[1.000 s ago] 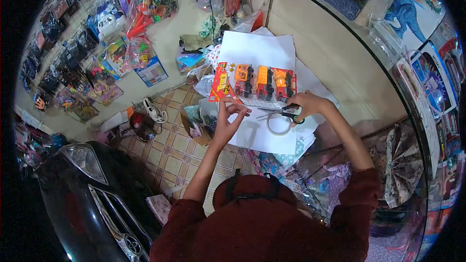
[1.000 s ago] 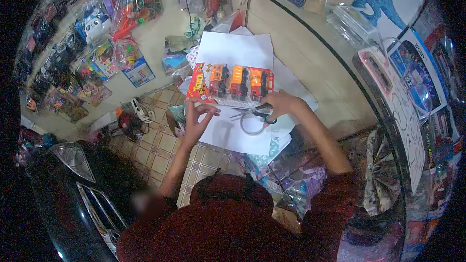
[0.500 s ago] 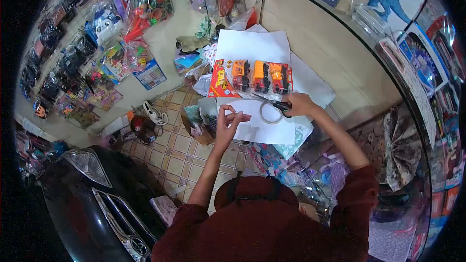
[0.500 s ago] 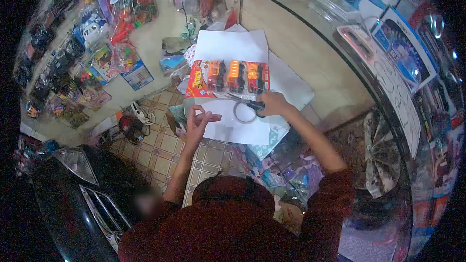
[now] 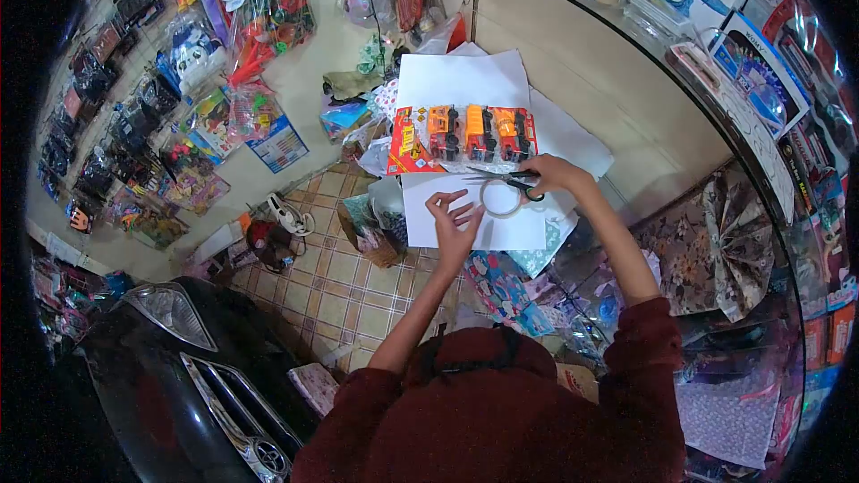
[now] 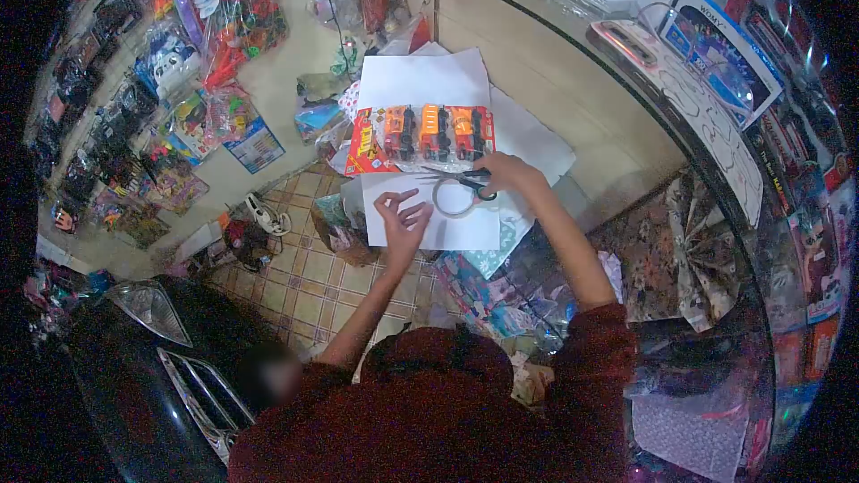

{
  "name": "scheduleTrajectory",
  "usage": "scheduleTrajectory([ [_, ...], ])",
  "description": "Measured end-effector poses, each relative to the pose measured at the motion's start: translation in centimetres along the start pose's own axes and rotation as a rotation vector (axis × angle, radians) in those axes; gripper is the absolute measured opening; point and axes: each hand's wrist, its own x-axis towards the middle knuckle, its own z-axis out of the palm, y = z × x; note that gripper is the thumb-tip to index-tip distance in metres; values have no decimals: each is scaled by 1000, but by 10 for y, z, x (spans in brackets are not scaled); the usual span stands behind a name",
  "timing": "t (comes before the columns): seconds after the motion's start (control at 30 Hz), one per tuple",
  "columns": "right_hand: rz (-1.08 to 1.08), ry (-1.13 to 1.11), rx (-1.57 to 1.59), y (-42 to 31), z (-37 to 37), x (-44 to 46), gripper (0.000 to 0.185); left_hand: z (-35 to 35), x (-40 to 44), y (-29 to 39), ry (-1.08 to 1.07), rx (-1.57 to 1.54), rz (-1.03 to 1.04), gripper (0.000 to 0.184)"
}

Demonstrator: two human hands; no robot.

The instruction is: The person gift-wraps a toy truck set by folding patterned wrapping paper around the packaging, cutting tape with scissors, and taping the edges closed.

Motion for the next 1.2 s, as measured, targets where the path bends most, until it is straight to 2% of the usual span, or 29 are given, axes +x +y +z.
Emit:
scheduleTrajectory([
  [0.1, -95, -110, 87, 14, -7, 5, 41, 22, -4, -7, 28, -48, -8, 59],
  [0.13, -29, -156, 241, 2, -21, -11, 39, 26, -5, -8, 21, -8, 44, 59],
  [0.23, 109, -19, 269, -4, -14, -37, 44, 35, -3, -8, 26, -31, 109, 59],
  [0.27, 200, 90, 244, -8, -8, -50, 52, 39, -2, -11, 22, -23, 130, 58],
  [0.37, 434, 225, 297, -15, 8, -89, 58, 48, 0, -8, -46, -29, 133, 56],
  [0.5, 643, 500, 226, 3, 42, -124, 58, 63, 0, -9, -169, -174, 110, 53],
  [0.57, 773, 625, 135, 15, 53, -132, 55, 53, -5, 3, -227, -279, -6, 52],
  [0.63, 835, 784, 57, -4, 38, -140, 51, 42, -6, 12, -262, -396, -123, 52],
  [0.67, 866, 861, 17, -11, 31, -142, 50, 36, -7, 14, -264, -385, -127, 44],
  [0.77, 894, 793, -6, 10, 30, -136, 46, 18, -11, 37, -279, -386, -248, 34],
  [0.8, 887, 741, -22, 20, 32, -134, 45, 14, -13, 34, -272, -381, -235, 20],
  [0.87, 866, 633, -55, 34, 34, -128, 44, 3, -14, 41, -268, -392, -308, 17],
  [0.97, 804, 570, -98, -16, 4, -120, 38, -12, -19, 54, -238, -416, -371, 17],
  [1.03, 551, 682, -5, -43, 6, -106, 33, -21, -22, 56, -254, -446, -370, 17],
  [1.07, 319, 626, 301, -62, 9, -101, 32, -25, -22, 59, -273, -451, -363, 15],
  [1.1, 81, 556, 600, -91, 6, -95, 31, -29, -24, 58, -266, -443, -370, 17],
  [1.17, -50, 234, 870, -118, 20, -85, 31, -36, -29, 53, -255, -424, -385, 20],
  [1.2, -103, 175, 869, -125, 25, -85, 30, -41, -32, 51, -248, -420, -392, 20],
])
